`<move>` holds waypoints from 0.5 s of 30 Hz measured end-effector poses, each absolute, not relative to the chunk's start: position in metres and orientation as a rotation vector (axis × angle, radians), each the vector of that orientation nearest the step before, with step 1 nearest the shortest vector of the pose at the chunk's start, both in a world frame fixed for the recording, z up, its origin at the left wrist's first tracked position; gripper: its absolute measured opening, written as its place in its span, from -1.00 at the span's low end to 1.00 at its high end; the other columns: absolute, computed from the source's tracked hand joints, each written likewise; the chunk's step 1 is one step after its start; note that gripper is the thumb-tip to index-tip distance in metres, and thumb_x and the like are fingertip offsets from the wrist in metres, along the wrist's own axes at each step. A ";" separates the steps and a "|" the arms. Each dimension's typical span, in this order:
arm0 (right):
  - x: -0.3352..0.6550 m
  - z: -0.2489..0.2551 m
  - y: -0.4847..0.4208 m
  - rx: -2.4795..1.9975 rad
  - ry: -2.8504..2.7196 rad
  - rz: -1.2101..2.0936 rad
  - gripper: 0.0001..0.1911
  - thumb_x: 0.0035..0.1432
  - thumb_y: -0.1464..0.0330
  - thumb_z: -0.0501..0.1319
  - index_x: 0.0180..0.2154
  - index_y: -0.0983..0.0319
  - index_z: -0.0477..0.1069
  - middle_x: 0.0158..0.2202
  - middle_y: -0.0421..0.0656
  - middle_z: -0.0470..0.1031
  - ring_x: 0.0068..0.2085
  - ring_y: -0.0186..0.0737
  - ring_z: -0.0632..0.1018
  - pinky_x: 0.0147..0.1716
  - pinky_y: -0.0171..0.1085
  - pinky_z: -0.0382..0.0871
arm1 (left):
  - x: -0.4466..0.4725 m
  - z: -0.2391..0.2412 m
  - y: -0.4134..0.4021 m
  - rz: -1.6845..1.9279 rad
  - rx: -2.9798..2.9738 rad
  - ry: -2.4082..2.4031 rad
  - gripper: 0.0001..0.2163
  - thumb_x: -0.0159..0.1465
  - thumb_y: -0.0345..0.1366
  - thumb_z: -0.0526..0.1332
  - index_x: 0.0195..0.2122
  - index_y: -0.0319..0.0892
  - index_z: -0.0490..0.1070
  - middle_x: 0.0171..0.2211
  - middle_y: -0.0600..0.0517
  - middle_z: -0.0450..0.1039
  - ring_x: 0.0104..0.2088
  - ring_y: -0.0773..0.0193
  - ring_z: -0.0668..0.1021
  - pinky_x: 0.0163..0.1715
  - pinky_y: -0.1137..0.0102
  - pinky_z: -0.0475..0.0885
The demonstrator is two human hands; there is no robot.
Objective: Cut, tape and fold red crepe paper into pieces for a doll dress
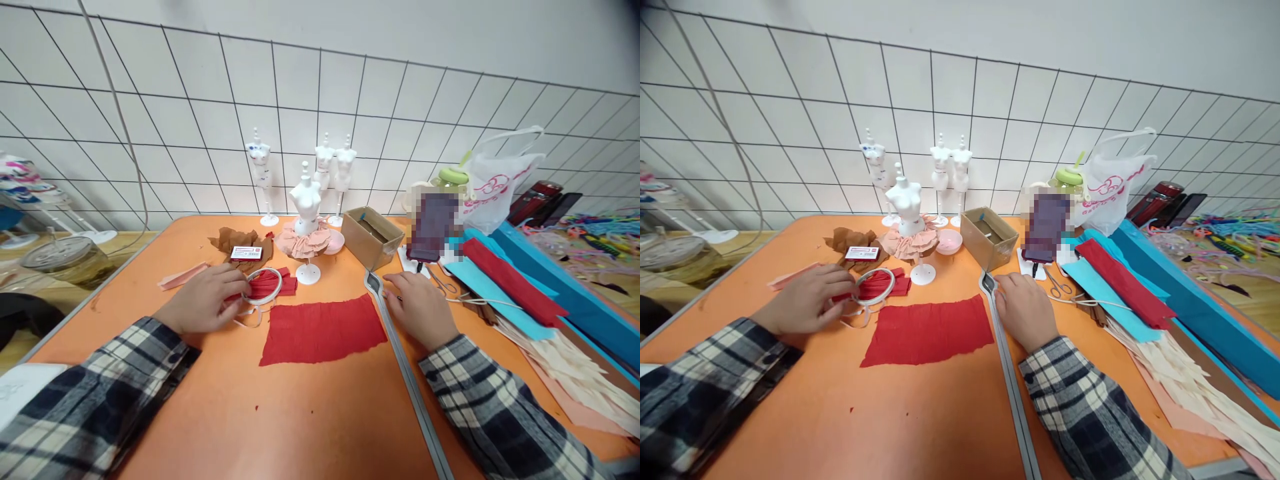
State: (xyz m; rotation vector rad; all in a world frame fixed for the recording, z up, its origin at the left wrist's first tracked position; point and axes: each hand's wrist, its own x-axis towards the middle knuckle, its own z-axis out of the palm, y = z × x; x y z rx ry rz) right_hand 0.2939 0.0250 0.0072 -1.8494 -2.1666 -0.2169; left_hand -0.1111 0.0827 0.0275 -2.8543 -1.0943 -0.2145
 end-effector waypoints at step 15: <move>0.253 -0.007 0.012 -1.146 -2.639 0.287 -0.77 0.28 0.39 0.11 -0.12 0.19 0.51 -0.15 -0.09 0.51 -0.13 -0.15 0.47 -0.11 -0.18 0.35 | -0.096 0.024 0.075 -0.251 -2.873 -1.031 -0.81 0.26 -0.22 0.10 -0.31 -0.12 0.50 -0.30 -0.04 0.46 -0.27 0.11 0.40 -0.23 0.22 0.22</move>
